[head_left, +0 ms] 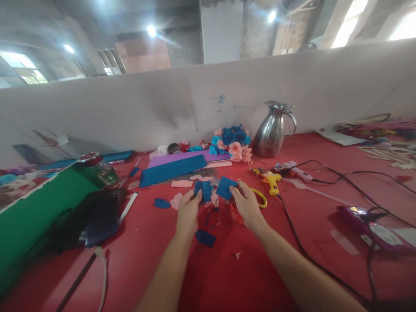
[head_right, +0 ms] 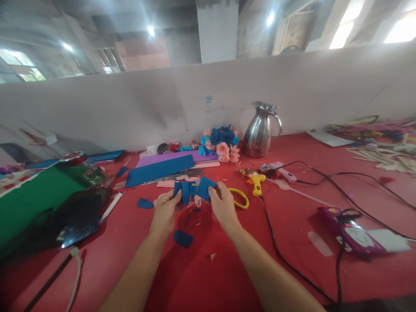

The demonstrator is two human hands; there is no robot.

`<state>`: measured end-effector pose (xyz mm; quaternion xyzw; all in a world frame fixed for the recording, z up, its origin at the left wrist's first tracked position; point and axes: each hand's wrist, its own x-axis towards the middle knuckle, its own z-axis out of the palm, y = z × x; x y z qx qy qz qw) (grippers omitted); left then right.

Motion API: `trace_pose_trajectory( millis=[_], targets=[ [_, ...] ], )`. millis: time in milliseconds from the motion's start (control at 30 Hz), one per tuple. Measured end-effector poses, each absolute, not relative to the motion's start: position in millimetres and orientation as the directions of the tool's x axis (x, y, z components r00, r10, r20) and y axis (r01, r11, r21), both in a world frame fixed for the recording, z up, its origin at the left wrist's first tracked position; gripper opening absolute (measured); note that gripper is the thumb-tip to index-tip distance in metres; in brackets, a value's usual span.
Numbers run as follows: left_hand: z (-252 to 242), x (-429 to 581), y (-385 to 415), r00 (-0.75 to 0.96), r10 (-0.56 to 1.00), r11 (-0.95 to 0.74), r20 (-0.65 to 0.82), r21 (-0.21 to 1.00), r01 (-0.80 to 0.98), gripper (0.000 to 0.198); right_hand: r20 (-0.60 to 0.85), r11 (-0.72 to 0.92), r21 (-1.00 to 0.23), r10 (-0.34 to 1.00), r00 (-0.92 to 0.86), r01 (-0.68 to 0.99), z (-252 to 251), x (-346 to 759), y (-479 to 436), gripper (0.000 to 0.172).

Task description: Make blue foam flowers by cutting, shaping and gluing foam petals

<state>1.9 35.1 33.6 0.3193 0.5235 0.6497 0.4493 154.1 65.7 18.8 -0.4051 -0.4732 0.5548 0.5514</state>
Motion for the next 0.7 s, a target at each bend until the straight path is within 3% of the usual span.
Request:
trace_pose_trajectory(
  millis=[100,233,333,533,700],
  targets=[
    [35.0,2.8,34.9,-0.424,0.904,-0.061,-0.047,0.97,-0.237,0.026,0.054,0.017,-0.957,0.991,-0.121,-0.289,29.6,154.3,60.3,0.02],
    [37.3,9.4,33.6,-0.327,0.943,-0.036,-0.068,0.952,-0.303,0.03,0.037,-0.087,-0.92,0.951,-0.307,-0.382,38.8,155.3,54.5,0.024],
    [38.9,15.2,31.4,-0.232,0.972,-0.031,-0.041,0.954,-0.3,0.028,0.052,-0.081,-0.945,0.918,-0.393,-0.315,35.6,154.2,55.2,0.027],
    [42.4,16.9,29.6,-0.183,0.98,0.02,-0.082,0.948,-0.318,0.024,0.159,0.144,-0.985,0.969,-0.187,-0.092,20.8,154.6,64.0,0.019],
    [42.8,13.7,30.4,-0.207,0.973,0.02,-0.101,0.933,-0.358,0.026,0.05,0.034,-0.966,0.997,-0.057,-0.256,27.2,160.8,66.3,0.022]
  ],
)
